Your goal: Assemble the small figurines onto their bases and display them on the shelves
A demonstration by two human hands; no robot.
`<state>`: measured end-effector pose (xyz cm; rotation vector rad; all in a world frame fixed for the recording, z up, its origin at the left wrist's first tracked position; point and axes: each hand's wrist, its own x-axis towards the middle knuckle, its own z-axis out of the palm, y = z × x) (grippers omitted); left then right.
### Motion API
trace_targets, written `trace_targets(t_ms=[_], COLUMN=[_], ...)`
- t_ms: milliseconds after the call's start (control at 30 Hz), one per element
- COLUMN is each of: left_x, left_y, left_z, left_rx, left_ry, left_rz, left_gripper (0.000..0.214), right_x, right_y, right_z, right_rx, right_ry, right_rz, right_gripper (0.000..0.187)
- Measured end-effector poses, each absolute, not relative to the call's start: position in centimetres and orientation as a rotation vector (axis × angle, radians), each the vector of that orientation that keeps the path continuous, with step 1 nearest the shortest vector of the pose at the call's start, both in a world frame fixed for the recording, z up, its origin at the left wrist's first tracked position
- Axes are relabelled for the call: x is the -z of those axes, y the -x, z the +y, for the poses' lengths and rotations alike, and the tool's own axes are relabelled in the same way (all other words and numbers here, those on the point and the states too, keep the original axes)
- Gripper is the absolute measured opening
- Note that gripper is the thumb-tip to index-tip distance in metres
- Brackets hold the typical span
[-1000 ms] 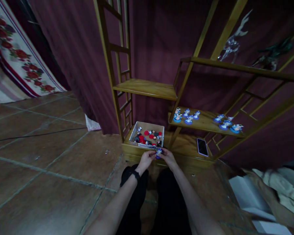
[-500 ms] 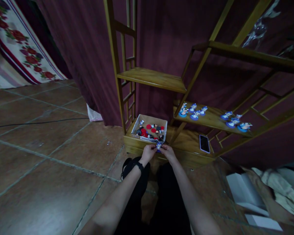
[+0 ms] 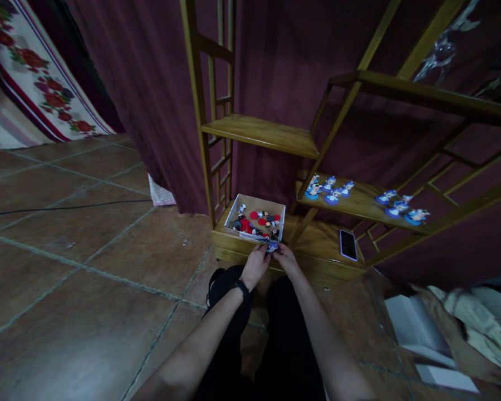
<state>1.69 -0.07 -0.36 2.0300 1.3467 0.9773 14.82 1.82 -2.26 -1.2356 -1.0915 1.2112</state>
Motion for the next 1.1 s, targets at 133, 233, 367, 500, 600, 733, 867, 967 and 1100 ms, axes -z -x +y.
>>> trace_targets(t_ms=[133, 233, 367, 500, 600, 733, 867, 967, 1100], left_x=[-0.3, -0.5, -0.2, 0.0, 0.0, -0.2, -0.3, -0.5, -0.7], left_y=[-1.4, -1.3, -1.3, -1.2, -1.1, -1.1, -1.1, -1.1, -1.1], left_z=[-0.8, -1.1, -1.2, -1.4, -1.5, -1.7, -2.0, -2.1, -2.3], left_rx=[-0.934, -0.877, -0.798, -0.752, -0.725, -0.656, -0.603, -0.559, -0.533], left_ry=[-2.108, -2.203, -2.367, -2.51, -2.588, -2.666, -2.729, -2.748, -2.788], left_rz=[1.286, 1.293, 1.329, 1.34, 1.332, 1.362, 1.397, 1.409, 1.413], left_gripper=[0.044, 0.045, 0.047, 0.053, 0.054, 0.054, 0.052, 0.05, 0.05], right_x=[2.0, 2.2, 2.5, 2.5, 2.2, 1.7, 1.3, 1.1, 0.8], right_y=[-15.4, -15.7, -15.9, -15.9, -16.1, -16.3, -16.4, -16.4, -16.5], right_z=[1.4, 1.3, 1.4, 1.4, 1.2, 0.8, 0.6, 0.6, 0.4], right_rx=[-1.222, -1.205, -1.181, -1.21, -1.201, -1.169, -1.167, -1.168, -1.191], right_ry=[1.197, 1.222, 1.243, 1.216, 1.219, 1.267, 1.277, 1.271, 1.256], right_rz=[-1.116, -1.146, -1.182, -1.193, -1.219, -1.26, -1.287, -1.3, -1.303], right_gripper=[0.025, 0.025, 0.025, 0.025, 0.026, 0.027, 0.027, 0.028, 0.028])
